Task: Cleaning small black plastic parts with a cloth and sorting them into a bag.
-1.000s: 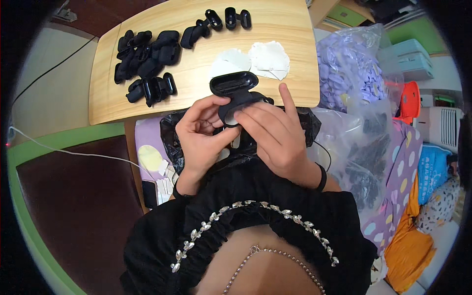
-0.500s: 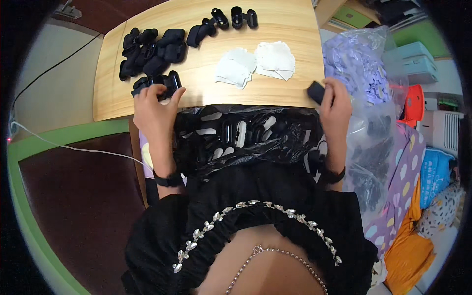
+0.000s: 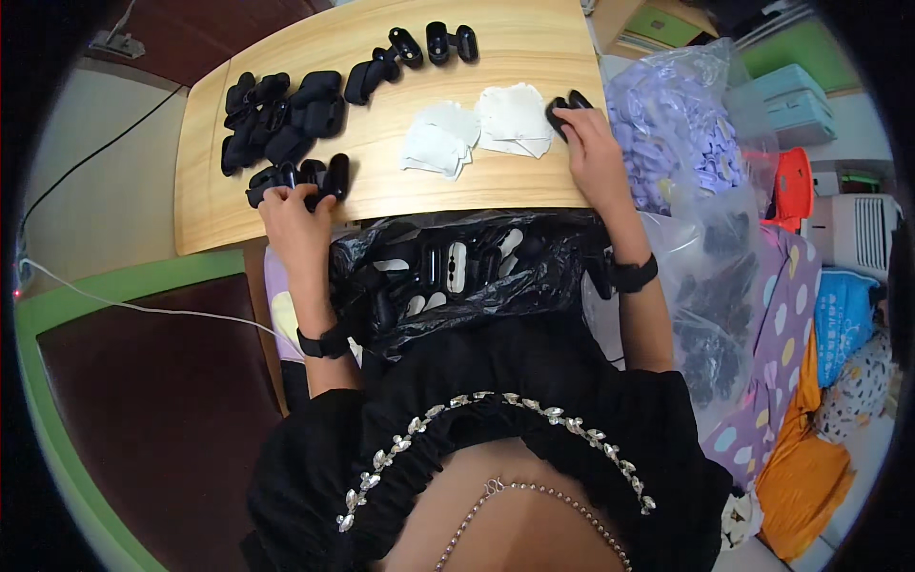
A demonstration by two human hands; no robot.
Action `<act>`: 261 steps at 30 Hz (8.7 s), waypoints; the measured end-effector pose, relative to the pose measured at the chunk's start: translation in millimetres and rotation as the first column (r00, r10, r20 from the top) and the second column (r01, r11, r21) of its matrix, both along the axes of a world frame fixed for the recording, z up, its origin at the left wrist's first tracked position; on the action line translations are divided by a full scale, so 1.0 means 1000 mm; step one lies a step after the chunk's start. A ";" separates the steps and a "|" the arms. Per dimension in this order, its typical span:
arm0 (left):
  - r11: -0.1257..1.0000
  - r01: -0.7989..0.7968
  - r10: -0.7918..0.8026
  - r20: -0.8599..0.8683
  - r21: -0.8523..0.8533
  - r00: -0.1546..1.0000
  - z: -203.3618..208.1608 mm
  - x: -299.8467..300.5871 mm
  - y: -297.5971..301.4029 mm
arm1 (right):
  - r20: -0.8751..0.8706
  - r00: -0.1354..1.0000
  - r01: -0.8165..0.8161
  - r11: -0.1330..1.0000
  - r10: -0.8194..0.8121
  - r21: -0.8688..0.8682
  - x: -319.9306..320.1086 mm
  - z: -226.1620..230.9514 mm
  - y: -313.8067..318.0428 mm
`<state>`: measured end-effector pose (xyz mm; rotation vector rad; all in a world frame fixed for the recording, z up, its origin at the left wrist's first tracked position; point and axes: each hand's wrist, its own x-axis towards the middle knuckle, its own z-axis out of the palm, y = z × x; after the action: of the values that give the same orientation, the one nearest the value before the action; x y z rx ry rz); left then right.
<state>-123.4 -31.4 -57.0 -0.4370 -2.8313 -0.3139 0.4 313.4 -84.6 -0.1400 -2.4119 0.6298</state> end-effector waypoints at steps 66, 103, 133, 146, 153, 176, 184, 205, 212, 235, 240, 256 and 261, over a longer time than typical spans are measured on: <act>0.034 -0.897 -0.976 0.208 0.441 0.065 0.036 0.079 0.082 | -0.017 0.779 -0.618 0.771 0.627 0.156 0.060 0.111 -0.097; 0.897 -0.281 0.198 0.257 0.342 0.946 0.055 0.024 0.055 | 0.121 0.976 -0.198 0.970 0.181 0.143 0.051 0.053 -0.029; 0.161 -0.083 -0.707 0.173 0.984 0.686 0.076 0.067 0.053 | 0.451 0.828 -0.443 0.882 0.334 0.159 -0.062 0.025 -0.002; -0.248 -0.687 -0.889 -0.442 0.683 -0.118 0.043 0.041 0.081 | -0.344 0.860 -0.405 0.914 0.378 -0.008 -0.010 0.142 -0.073; -0.439 -0.410 -0.852 -0.225 0.799 0.473 0.043 0.070 0.081 | -0.172 0.729 -0.655 0.748 0.663 0.109 0.030 0.129 -0.098; -0.033 -0.803 -0.999 -0.040 0.595 0.012 0.012 0.056 0.078 | 0.089 0.712 -0.701 0.711 0.696 0.050 0.049 0.116 -0.111; -0.069 -0.752 -0.998 -0.044 0.656 0.053 0.001 0.060 0.070 | 0.131 0.775 -0.631 0.745 0.619 0.216 0.062 0.116 -0.124; -0.692 0.492 -0.564 0.030 0.528 -0.825 0.244 0.138 -0.059 | 0.033 -0.413 -0.902 -0.403 0.910 -0.157 0.190 0.260 -0.083; -0.730 0.391 -0.655 -0.409 0.561 -0.635 0.211 0.196 -0.099 | 0.047 -0.629 -0.776 -0.630 0.776 0.016 0.226 0.307 -0.108; -0.479 0.310 -0.691 -0.135 0.821 -0.710 0.194 0.116 -0.075 | -0.451 -0.430 -0.641 -0.616 0.782 -0.458 0.114 0.225 -0.285; -0.532 0.401 -0.582 0.022 0.746 -0.813 0.247 0.151 -0.047 | -0.344 -0.488 -0.647 -0.597 0.802 -0.475 0.114 0.225 -0.202; -0.006 -0.053 -0.689 -0.043 0.999 -0.723 0.148 0.093 -0.050 | 0.706 -0.385 -0.313 0.636 0.594 -0.705 0.048 0.048 -0.134; 0.351 -0.488 -0.933 0.257 0.799 -0.251 0.068 0.108 -0.077 | 0.739 -0.225 -0.273 0.687 0.635 -0.674 0.104 0.017 -0.125</act>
<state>-15.3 -108.0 11.0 -1.1770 -2.0748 -3.8053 104.6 188.3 -67.6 0.5211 -3.8548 1.7554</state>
